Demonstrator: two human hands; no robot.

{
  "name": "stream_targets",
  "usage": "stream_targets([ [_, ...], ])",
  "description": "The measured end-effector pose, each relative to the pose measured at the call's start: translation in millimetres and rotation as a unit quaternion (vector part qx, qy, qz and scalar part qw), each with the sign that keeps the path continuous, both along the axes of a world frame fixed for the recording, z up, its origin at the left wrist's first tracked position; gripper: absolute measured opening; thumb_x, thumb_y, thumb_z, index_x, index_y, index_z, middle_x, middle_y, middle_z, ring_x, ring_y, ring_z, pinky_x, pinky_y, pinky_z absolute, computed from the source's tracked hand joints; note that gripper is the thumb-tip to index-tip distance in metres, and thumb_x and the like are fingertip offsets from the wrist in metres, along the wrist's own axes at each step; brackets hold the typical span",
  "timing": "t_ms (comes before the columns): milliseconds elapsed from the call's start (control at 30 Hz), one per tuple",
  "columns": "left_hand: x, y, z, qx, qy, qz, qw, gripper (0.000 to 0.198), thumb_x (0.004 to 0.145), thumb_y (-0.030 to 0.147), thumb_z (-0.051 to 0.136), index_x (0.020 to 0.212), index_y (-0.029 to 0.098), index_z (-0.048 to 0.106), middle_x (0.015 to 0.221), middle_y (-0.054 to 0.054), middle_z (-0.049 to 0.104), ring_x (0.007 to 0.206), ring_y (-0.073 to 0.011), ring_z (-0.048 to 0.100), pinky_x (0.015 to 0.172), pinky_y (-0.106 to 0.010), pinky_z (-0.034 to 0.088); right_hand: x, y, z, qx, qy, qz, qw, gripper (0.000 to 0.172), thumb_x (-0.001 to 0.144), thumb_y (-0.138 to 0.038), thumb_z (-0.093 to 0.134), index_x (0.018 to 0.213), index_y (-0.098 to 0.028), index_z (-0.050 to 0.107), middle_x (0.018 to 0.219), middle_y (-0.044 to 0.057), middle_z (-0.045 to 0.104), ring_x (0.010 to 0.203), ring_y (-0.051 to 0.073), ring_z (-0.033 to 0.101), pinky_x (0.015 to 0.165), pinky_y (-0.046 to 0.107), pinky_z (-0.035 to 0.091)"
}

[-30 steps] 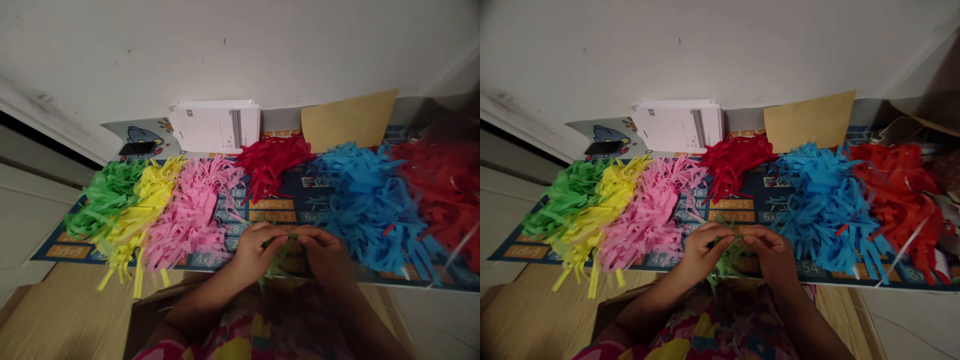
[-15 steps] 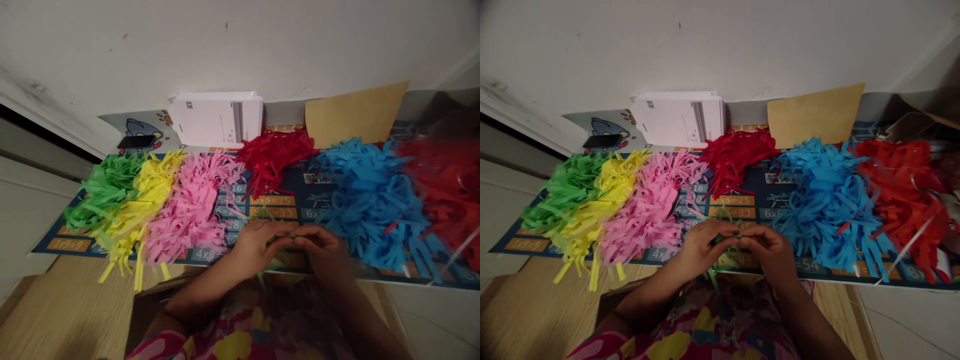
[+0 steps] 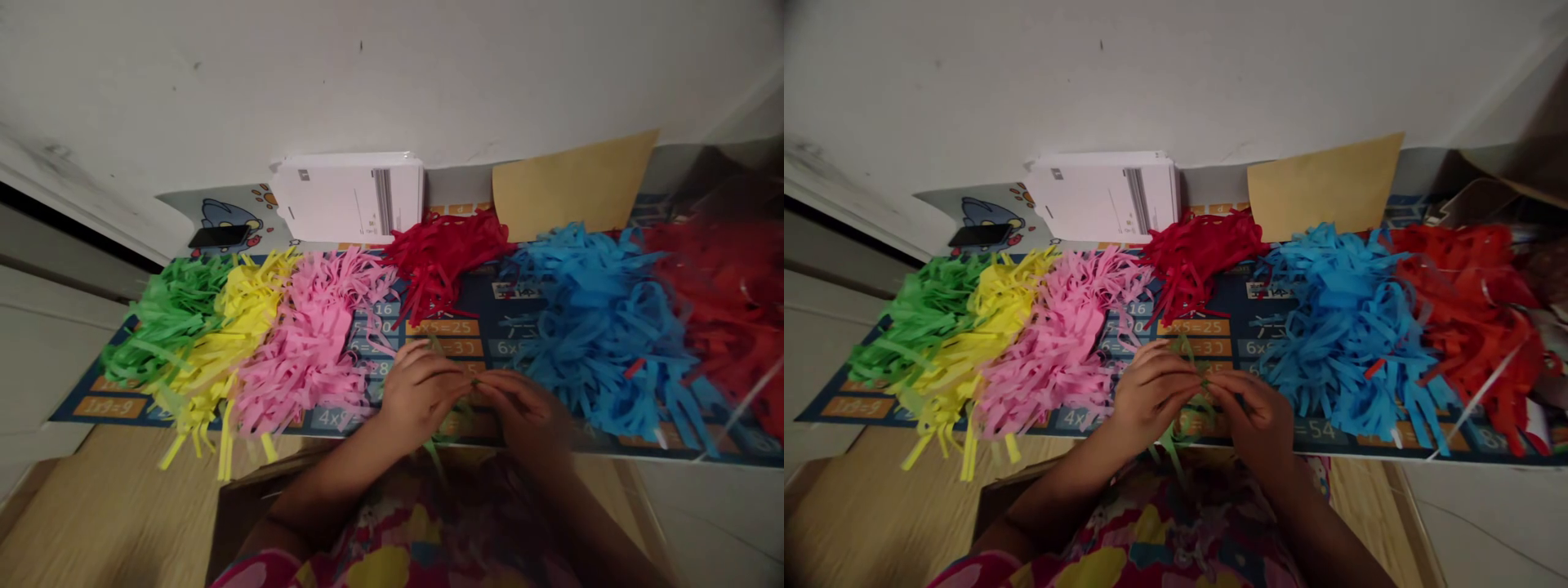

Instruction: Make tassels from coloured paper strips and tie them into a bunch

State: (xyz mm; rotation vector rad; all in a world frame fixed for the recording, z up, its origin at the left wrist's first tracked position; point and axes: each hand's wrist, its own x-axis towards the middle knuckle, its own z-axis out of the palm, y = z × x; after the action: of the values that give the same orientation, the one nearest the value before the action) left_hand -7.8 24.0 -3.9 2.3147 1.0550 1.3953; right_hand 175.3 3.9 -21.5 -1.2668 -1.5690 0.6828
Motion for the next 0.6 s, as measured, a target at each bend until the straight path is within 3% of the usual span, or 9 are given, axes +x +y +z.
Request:
stream_targets([
  [100,1,-2,-0.6,0.016,0.011,0.01,1.0,0.013,0.088,0.013,0.066,0.094,0.024,0.07,0.091,0.001,0.078,0.085,-0.0147,0.069,0.105,-0.042,0.042,1,0,0.6,0.005,-0.01,0.002,1.0,0.014,0.089,-0.028,0.064,0.087,-0.027,0.077,0.087,0.001,0.077,0.08,0.019,0.072,0.073,0.03,0.058],
  [267,6,-1,-4.6,-0.022,0.028,0.002,0.999,0.005,0.088,0.02,0.066,0.092,0.022,0.068,0.089,-0.002,0.077,0.084,-0.016,0.071,0.103,-0.041,0.046,-8,-3,1.2,0.005,-0.013,-0.007,1.0,0.014,0.089,-0.028,0.064,0.084,-0.027,0.077,0.083,0.001,0.076,0.077,0.018,0.071,0.072,0.03,0.057],
  [367,12,0,-6.4,-0.039,0.037,0.009,0.999,0.008,0.089,0.017,0.06,0.09,0.021,0.066,0.083,-0.001,0.076,0.076,-0.0157,0.072,0.097,-0.038,0.052,-12,-3,3.6,0.033,-0.025,0.018,0.999,0.018,0.092,-0.028,0.06,0.085,-0.028,0.077,0.081,0.002,0.076,0.076,0.018,0.07,0.072,0.031,0.056],
  [433,11,-1,-7.0,-0.05,0.042,0.017,0.998,0.01,0.088,0.017,0.058,0.086,0.022,0.066,0.08,-0.001,0.075,0.075,-0.0169,0.072,0.085,-0.032,0.058,3,4,6.8,0.067,-0.047,0.036,0.996,0.017,0.092,-0.031,0.06,0.088,-0.029,0.076,0.084,0.002,0.076,0.08,0.019,0.07,0.075,0.033,0.055],
  [500,4,-2,-8.7,-0.081,0.036,0.035,0.995,0.005,0.086,0.023,0.063,0.083,0.023,0.067,0.083,-0.002,0.077,0.076,-0.0181,0.073,0.072,-0.027,0.059,43,15,13.3,0.093,-0.082,-0.034,0.992,0.014,0.09,-0.037,0.064,0.089,-0.029,0.076,0.089,0.002,0.076,0.084,0.02,0.069,0.079,0.034,0.054],
  [533,-1,-2,-10.2,-0.11,0.033,0.048,0.992,0.004,0.084,0.026,0.067,0.083,0.024,0.069,0.083,-0.001,0.077,0.075,-0.0185,0.074,0.071,-0.027,0.059,72,22,17.8,0.096,-0.1,-0.113,0.984,0.015,0.088,-0.04,0.065,0.089,-0.029,0.076,0.09,0.003,0.075,0.087,0.021,0.069,0.081,0.035,0.053],
  [600,-11,-2,-14.3,-0.172,0.025,0.067,0.983,0.01,0.081,0.035,0.071,0.081,0.025,0.071,0.084,0.0,0.078,0.074,-0.0197,0.074,0.07,-0.027,0.059,140,34,27.5,0.093,-0.128,-0.334,0.929,0.025,0.09,-0.044,0.06,0.085,-0.025,0.075,0.091,0.006,0.074,0.087,0.023,0.067,0.083,0.038,0.05],
])
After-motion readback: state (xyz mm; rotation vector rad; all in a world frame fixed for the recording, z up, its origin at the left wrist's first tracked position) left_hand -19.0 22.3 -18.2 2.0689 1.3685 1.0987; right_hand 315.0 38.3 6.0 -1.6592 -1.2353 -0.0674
